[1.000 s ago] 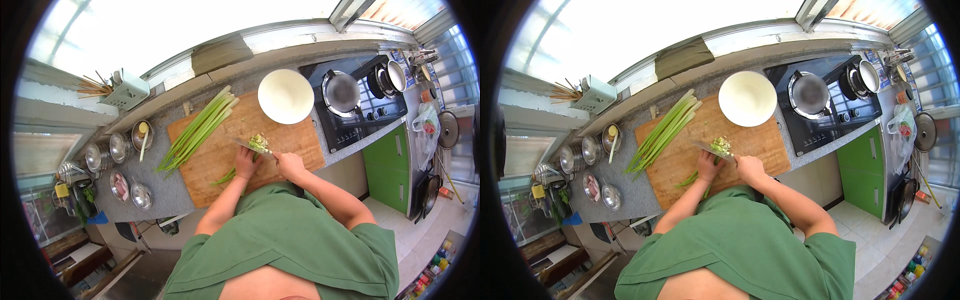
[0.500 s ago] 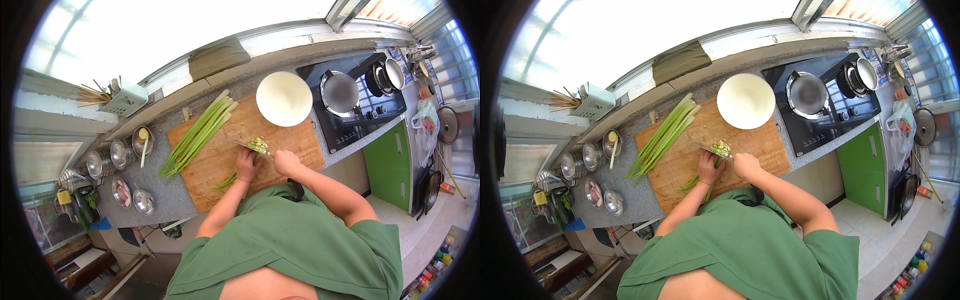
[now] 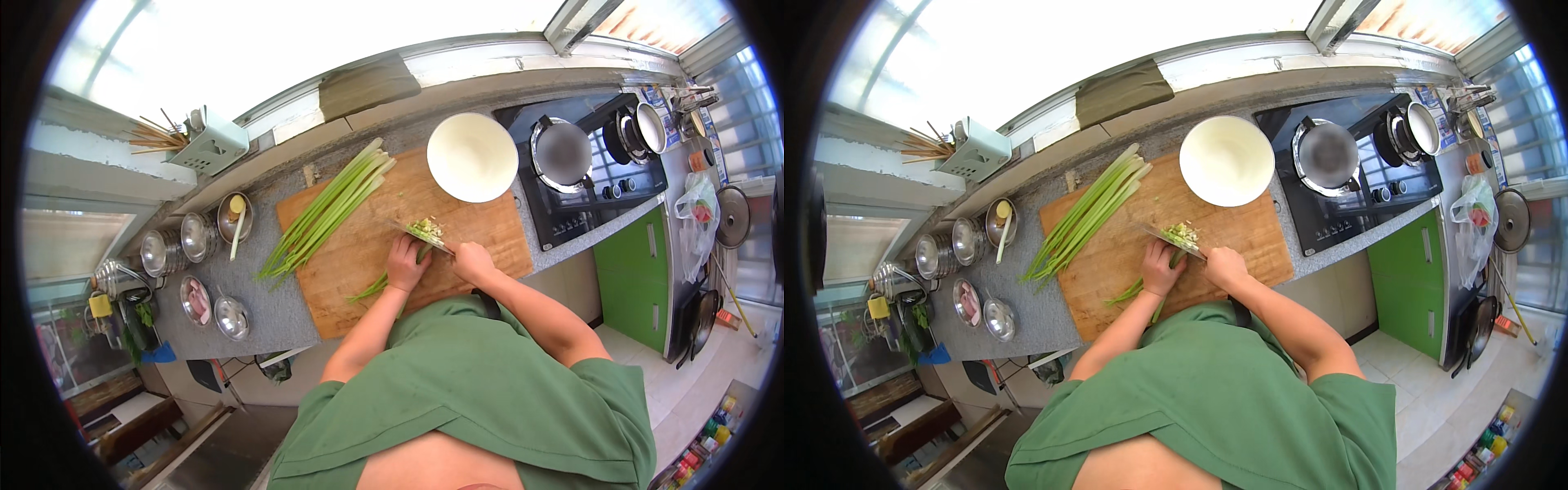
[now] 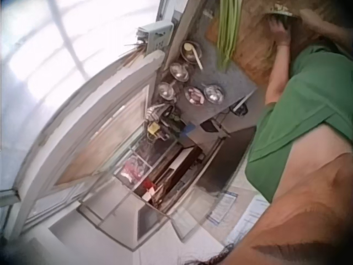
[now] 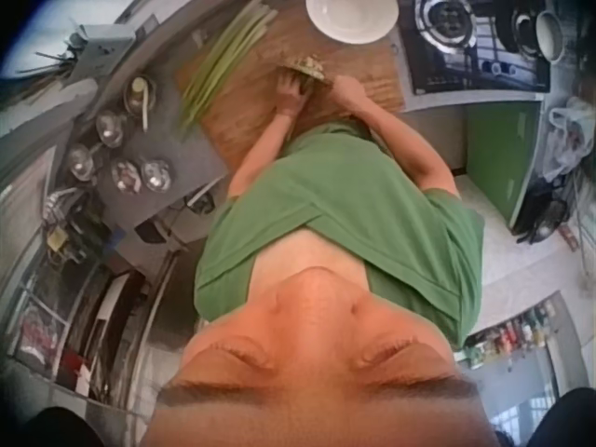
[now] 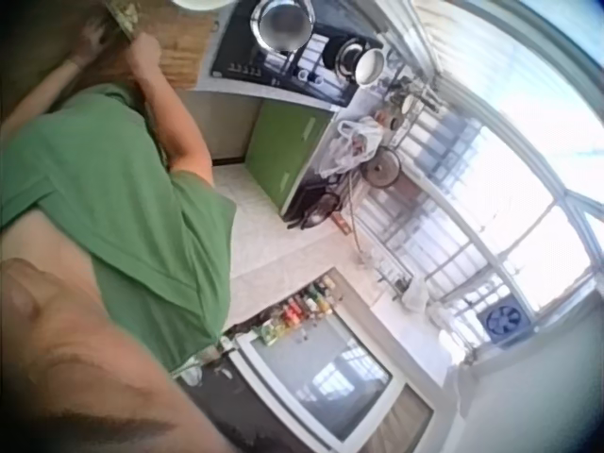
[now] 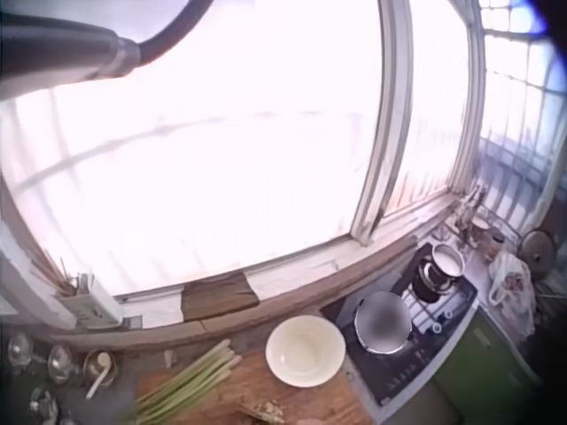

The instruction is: The person carries a wooden cutting board to the kitchen counter and places it down. They retrieve a white bowl from a cabinet and place it on the counter. The person then uses a knife to chop green onions on the cutting board, cutting them into small pieces.

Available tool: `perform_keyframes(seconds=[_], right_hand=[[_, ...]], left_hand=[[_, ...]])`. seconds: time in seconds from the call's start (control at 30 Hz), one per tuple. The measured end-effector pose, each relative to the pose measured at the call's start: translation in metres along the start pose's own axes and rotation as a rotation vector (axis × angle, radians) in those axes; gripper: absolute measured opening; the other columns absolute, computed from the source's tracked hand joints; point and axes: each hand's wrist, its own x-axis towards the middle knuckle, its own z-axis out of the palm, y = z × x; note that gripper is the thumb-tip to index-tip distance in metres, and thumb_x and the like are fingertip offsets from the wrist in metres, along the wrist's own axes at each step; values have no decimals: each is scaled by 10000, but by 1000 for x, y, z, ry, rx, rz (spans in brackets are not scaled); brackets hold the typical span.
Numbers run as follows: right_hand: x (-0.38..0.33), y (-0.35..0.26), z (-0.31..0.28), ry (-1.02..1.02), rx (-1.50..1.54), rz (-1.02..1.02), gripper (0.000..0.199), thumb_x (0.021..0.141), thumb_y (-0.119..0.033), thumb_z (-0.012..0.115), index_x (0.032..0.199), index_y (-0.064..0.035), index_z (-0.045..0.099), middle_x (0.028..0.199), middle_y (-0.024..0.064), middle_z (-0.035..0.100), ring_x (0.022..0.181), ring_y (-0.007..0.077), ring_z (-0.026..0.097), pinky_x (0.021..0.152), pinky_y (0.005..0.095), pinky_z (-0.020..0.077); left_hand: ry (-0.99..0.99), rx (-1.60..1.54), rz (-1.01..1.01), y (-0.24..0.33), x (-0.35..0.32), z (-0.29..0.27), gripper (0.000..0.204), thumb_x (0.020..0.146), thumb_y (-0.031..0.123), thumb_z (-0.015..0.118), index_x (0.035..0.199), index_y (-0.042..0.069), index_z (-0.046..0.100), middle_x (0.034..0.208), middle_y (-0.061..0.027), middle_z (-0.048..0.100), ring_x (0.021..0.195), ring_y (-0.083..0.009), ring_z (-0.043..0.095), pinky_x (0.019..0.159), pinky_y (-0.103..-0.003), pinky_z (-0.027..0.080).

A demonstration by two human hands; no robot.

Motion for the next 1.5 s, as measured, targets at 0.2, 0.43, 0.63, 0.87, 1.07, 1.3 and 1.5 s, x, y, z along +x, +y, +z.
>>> perform_keyframes(seconds=[0.2, 0.43, 0.63, 0.87, 1.07, 1.3, 1.5], right_hand=[[-20, -10, -19, -21, -27, 11, 243, 831, -167, 552, 1034, -135, 683, 857, 193, 688, 844, 370, 664, 729, 498, 520], [-22, -15, -26, -56, -24, 40, 259, 844, -148, 522, 1038, -120, 691, 901, 206, 688, 860, 382, 665, 742, 495, 524], [-13, -28, -35, -154, -45, 113, 244, 853, -128, 505, 987, -66, 699, 949, 211, 689, 911, 385, 666, 782, 482, 533], [4, -23, -19, -162, -44, 141, 254, 821, -121, 526, 1000, -77, 700, 965, 232, 681, 918, 395, 664, 797, 485, 534], [5, -10, 4, -56, 12, 116, 251, 805, -120, 539, 998, -71, 693, 920, 237, 682, 907, 390, 663, 790, 491, 531], [-18, -18, -16, 11, 43, 13, 258, 815, -126, 537, 1014, -119, 700, 879, 210, 684, 846, 395, 655, 745, 505, 518], [-21, -19, -21, -8, 2, 41, 258, 812, -127, 537, 1008, -111, 704, 868, 205, 685, 859, 380, 663, 750, 496, 522]], left_hand=[[-4, -9, -5, -2, -2, 0, 284, 693, 148, 746, 939, 38, 656, 1062, -142, 602, 1033, -360, 558, 883, -429, 498], [22, -5, 26, -4, 0, 3, 306, 689, 148, 749, 956, 32, 656, 1069, -147, 601, 1042, -373, 550, 880, -444, 497], [19, -15, 42, -4, 2, 3, 269, 683, 138, 743, 910, 37, 639, 1011, -140, 597, 1022, -367, 554, 873, -441, 497], [3, -30, 21, -2, 2, 2, 261, 671, 121, 739, 893, 37, 631, 983, -137, 596, 991, -358, 559, 862, -432, 500], [14, -20, 21, -6, -1, 4, 269, 667, 125, 741, 901, 39, 640, 991, -129, 602, 989, -341, 567, 864, -424, 502], [1, -13, -7, -4, -4, 2, 274, 670, 133, 737, 915, 47, 649, 1020, -127, 615, 1020, -342, 570, 882, -424, 501], [8, 23, 27, -5, -2, 2, 272, 669, 154, 739, 904, 54, 648, 1007, -121, 620, 1004, -338, 574, 868, -424, 504]])
